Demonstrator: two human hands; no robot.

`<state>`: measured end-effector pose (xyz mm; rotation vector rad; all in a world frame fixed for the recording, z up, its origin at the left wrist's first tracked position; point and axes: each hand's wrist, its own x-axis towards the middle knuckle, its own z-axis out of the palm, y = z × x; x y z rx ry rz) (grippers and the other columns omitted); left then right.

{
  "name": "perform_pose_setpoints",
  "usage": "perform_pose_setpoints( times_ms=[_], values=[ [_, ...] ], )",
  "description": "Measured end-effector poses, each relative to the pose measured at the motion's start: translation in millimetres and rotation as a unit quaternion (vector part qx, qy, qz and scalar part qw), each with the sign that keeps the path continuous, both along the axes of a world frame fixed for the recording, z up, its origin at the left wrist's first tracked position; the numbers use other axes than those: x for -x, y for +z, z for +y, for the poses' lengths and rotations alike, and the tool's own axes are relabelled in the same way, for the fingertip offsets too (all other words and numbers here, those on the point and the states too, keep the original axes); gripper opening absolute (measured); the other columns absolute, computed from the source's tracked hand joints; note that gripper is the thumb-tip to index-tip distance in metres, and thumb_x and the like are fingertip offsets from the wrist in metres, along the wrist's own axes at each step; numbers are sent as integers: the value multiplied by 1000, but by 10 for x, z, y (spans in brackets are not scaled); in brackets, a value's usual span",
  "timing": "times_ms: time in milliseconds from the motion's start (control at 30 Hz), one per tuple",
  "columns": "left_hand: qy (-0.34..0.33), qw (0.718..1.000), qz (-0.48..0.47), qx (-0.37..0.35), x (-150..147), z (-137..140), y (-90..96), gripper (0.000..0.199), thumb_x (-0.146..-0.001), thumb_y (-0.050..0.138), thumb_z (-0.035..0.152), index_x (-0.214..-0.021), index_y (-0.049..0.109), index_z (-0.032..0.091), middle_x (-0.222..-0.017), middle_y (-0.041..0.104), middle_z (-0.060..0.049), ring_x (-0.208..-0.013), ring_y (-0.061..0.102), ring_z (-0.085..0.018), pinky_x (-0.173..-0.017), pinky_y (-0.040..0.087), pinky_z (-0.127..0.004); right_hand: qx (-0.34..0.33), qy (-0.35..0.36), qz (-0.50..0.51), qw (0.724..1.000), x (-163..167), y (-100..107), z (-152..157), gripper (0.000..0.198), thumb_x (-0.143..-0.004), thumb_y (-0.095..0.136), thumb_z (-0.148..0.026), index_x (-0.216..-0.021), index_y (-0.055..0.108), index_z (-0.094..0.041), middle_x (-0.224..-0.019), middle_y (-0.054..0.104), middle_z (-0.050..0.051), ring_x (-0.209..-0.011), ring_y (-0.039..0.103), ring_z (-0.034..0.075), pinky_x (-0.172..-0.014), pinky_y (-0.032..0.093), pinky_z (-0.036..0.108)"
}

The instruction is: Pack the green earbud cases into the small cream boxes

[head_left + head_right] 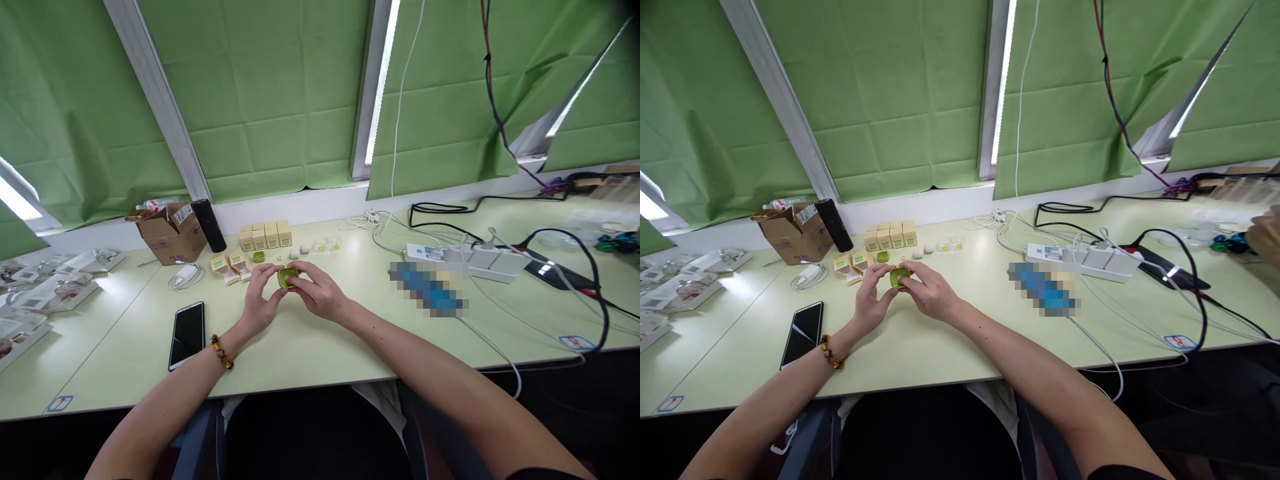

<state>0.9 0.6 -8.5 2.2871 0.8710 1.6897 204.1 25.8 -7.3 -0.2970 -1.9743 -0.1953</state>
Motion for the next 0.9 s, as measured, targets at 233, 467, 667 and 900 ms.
perform_pose_setpoints(
  times_ms=[233, 467, 667, 900],
  values=[
    [-48, 993, -69, 85, -7, 45, -18, 40, -94, 70, 31, -134, 64, 31, -129, 62, -10, -124, 57, -26, -108, 47, -45, 80, 47, 50, 994, 5, -10, -38, 66, -95, 68, -20, -153, 38, -28, -140, 62, 16, -136, 59, 32, -108, 57, 55],
    [-215, 881, -273, 320, 20, 69, 41, 36, -94, 69, 45, -123, 71, 23, -127, 70, -10, -121, 63, -27, -102, 52, -42, 168, 23, 112, 979, 23, -44, -60, 65, -90, 73, -25, -146, 41, -30, -135, 60, 14, -124, 63, 32, -94, 63, 53],
    [-301, 782, -357, 413, 41, 73, 101, 33, -95, 67, 42, -114, 71, 16, -120, 74, -14, -125, 66, -32, -114, 47, -53, 215, -14, 113, 970, 20, -75, -39, 57, -91, 70, -25, -141, 44, -29, -125, 63, 12, -114, 64, 29, -86, 63, 49],
    [-268, 814, -353, 375, 21, 73, 77, 42, -86, 81, 29, -119, 57, 22, -118, 73, -9, -115, 71, -27, -112, 48, -53, 238, -27, 102, 966, 43, -90, -49, 52, -91, 68, -24, -138, 46, -28, -123, 64, 11, -112, 65, 28, -85, 62, 47]
  ],
)
